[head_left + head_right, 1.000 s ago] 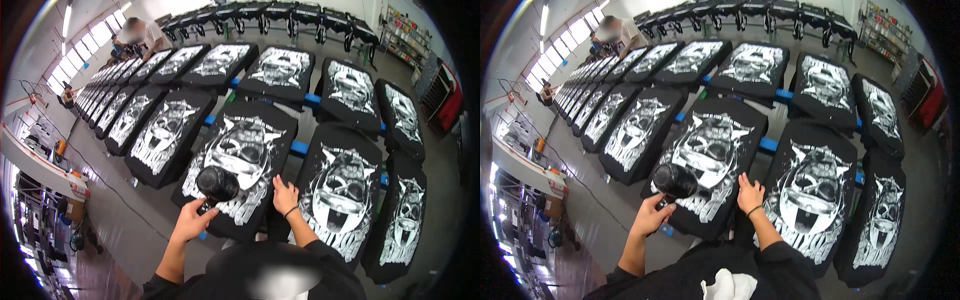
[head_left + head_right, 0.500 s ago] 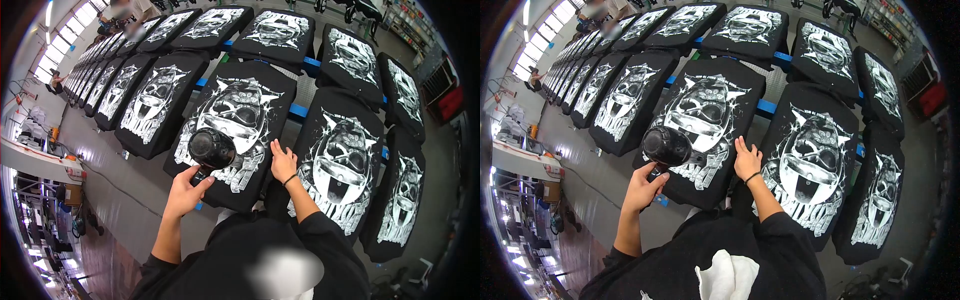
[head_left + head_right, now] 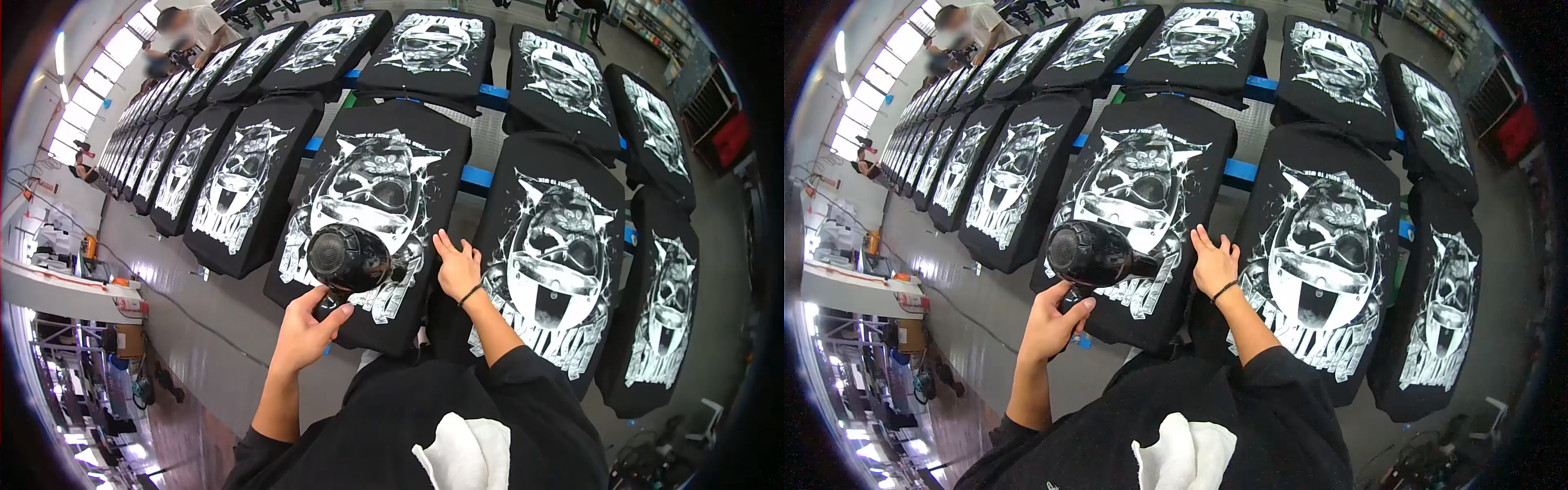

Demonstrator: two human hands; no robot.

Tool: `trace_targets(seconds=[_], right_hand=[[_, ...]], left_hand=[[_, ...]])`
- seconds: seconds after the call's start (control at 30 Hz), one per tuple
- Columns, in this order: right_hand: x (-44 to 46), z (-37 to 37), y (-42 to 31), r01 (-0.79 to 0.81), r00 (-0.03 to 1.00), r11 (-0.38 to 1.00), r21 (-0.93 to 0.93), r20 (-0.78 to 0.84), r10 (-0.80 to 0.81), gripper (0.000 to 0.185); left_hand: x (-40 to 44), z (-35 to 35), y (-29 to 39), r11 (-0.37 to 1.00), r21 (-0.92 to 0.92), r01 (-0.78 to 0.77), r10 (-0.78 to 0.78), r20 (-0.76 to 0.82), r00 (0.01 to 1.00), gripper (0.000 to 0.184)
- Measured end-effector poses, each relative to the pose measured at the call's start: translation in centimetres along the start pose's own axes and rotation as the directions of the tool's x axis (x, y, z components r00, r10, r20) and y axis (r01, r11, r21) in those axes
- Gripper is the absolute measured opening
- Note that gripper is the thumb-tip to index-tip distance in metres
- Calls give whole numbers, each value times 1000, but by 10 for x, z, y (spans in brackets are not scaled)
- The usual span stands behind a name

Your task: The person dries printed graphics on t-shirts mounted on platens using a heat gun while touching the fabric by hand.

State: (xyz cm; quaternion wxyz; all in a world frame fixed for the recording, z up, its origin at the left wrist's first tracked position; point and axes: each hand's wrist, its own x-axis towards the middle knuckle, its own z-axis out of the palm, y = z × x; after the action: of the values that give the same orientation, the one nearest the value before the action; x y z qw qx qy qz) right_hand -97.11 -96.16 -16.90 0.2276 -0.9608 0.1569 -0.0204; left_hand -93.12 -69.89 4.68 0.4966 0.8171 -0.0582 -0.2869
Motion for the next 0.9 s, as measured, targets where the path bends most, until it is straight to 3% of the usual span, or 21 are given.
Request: trace_targets(seconds=[0.1, 0.3, 0.43, 0.57, 0.63, 0.9], right_hand=[[5, -3, -1, 2, 999, 1000, -15, -46, -2, 47], [14, -7, 1, 1, 1000, 1000, -4, -11, -1, 39], [17, -9, 0, 12, 1000, 997, -77, 5, -12, 37], [17, -10, -5, -19, 1000, 999, -34, 5, 19, 34], [17, -11, -4, -31, 999, 999, -39, 15, 31, 34], [14, -13, -2, -8, 1000, 1000, -5, -8, 8, 35]], left_hand=[[-10, -9, 5, 998, -60, 10, -8, 28, 1000, 21], [-36, -43, 1, 992, 76, 100, -109, 136, 985, 17], [-39, -53, -3, 995, 78, 59, -68, 128, 989, 15], [-30, -50, -10, 995, 79, 56, -55, -15, 998, 12], [-21, -45, -14, 999, -47, -16, 12, -74, 997, 14], [-9, -34, -9, 998, -59, -27, 22, -80, 997, 16]])
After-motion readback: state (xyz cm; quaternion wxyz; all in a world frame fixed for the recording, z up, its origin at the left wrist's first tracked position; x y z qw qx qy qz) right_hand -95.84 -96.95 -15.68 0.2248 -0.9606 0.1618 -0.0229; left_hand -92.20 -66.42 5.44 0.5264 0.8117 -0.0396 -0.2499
